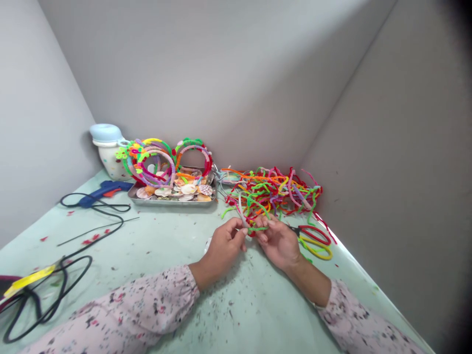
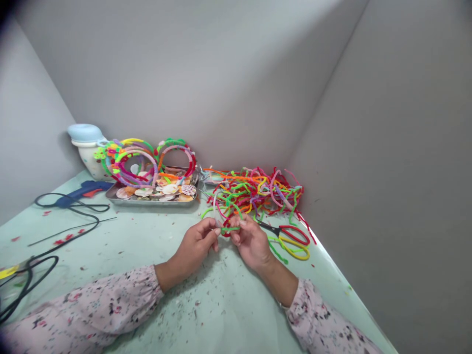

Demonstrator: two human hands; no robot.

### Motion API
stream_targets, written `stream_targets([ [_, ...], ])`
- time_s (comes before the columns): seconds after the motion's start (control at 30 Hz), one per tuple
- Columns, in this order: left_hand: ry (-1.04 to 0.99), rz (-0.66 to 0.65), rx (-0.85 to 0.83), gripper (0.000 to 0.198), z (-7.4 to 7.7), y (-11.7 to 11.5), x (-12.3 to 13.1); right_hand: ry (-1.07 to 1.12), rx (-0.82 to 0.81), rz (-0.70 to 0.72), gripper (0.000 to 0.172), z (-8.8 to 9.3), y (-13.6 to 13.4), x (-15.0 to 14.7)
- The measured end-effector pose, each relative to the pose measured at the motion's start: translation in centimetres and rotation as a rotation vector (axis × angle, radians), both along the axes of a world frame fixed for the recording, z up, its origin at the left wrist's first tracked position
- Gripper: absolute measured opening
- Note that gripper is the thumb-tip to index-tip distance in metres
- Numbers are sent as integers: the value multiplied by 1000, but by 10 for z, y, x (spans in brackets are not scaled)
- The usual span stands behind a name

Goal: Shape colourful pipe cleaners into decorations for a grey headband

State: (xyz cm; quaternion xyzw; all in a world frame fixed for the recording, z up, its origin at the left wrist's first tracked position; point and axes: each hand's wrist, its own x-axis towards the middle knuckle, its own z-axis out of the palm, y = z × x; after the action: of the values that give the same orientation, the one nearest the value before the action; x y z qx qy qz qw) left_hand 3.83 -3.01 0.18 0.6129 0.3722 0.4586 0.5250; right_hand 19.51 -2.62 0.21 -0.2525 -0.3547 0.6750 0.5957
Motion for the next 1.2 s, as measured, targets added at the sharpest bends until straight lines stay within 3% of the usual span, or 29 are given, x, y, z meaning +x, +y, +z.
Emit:
stream_targets([
  [0.2,3,21,-23,12,1,1,0,54,-56,-2,4,2,1,1],
  [0.67,-13,38,-23,13,-4,3,0,-36,5,64,12,8,-3,6],
  [0.8,-40,51,-46,13,-5,6,-1,-92,33,19,16,6,-2,4],
  [1.0,-69,76,-96,11,-3,8,-2,-473,85,-104,35,-5,-2,-2],
  [1.2,-108,39,-78,13,-1,8,-2,-1029,404,-323,14,-5,-6,-4],
])
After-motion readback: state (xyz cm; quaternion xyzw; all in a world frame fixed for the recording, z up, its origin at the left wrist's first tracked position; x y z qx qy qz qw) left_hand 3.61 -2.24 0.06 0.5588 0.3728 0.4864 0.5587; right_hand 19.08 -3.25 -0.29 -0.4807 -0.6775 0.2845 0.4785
